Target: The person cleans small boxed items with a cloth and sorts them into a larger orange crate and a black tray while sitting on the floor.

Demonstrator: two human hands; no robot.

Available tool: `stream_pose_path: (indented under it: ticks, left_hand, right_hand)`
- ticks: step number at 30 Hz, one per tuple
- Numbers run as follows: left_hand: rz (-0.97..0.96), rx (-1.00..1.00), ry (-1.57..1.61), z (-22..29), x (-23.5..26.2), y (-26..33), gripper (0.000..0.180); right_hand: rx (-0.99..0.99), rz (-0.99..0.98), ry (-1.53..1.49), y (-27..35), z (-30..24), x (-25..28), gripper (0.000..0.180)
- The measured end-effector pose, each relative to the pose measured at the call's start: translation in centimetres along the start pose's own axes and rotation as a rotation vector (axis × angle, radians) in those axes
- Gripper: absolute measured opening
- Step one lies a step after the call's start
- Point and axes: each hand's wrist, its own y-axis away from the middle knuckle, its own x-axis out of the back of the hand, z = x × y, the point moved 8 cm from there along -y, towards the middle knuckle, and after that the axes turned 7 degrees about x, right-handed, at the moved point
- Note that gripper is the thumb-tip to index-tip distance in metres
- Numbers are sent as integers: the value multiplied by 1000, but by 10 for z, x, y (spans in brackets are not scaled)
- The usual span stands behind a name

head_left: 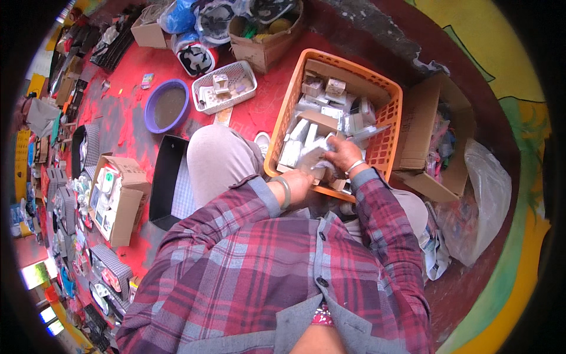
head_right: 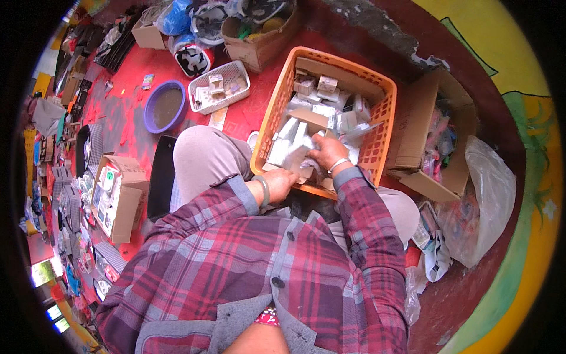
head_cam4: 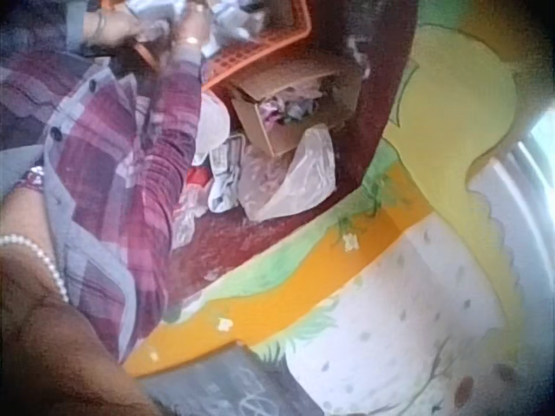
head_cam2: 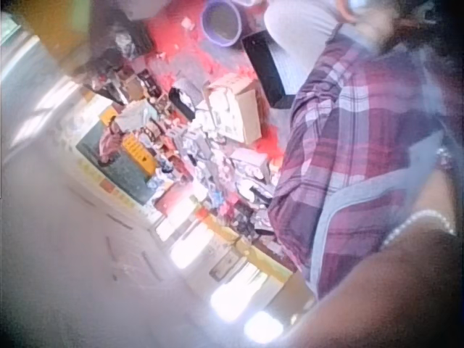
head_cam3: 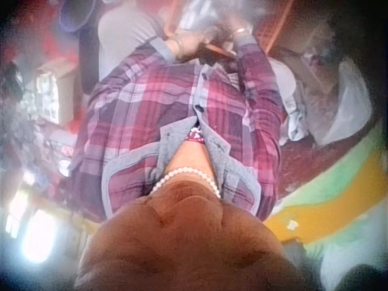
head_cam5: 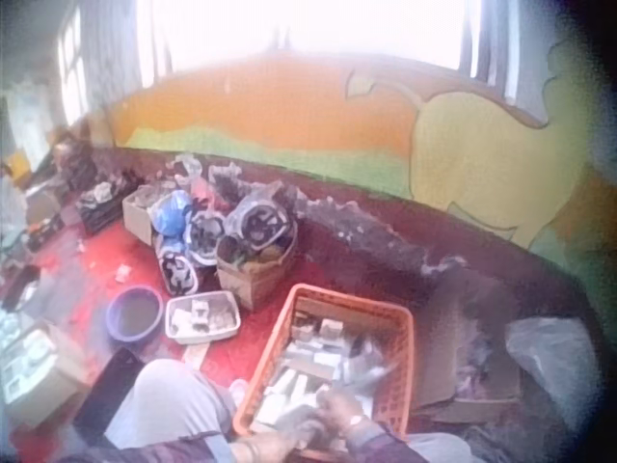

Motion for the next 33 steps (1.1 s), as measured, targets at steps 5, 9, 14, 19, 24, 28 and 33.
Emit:
stream_pose_path:
  ticks: [5, 9, 14, 19, 24, 28, 33]
  left_hand:
    - [281, 178, 347, -27, 37, -10, 23]
    - [21, 171, 1967, -21, 53, -17, 51]
    - [-282, -406, 2219, 65, 116, 0, 73]
    - [-309, -388, 2319, 61, 106, -8, 65]
    - [-261, -474, 2342, 55, 112, -14, 68]
    - [-312, -461, 2385, 55, 102, -27, 65]
    - [-223, -561, 2401, 42, 85, -29, 57]
  right_hand:
    - [-76, 138, -1185, 25, 7, 56, 32]
    - [-24, 101, -1547, 43, -12, 72, 33]
    - [-88, 96, -1509, 50, -17, 66, 34]
    - [-89, 413, -1427, 84, -1, 135, 27]
    - [-42, 909, -1604, 122, 30, 197, 25]
    - [137, 1036, -1501, 116, -38, 206, 24]
    - [377, 653, 177, 79, -128, 116, 38]
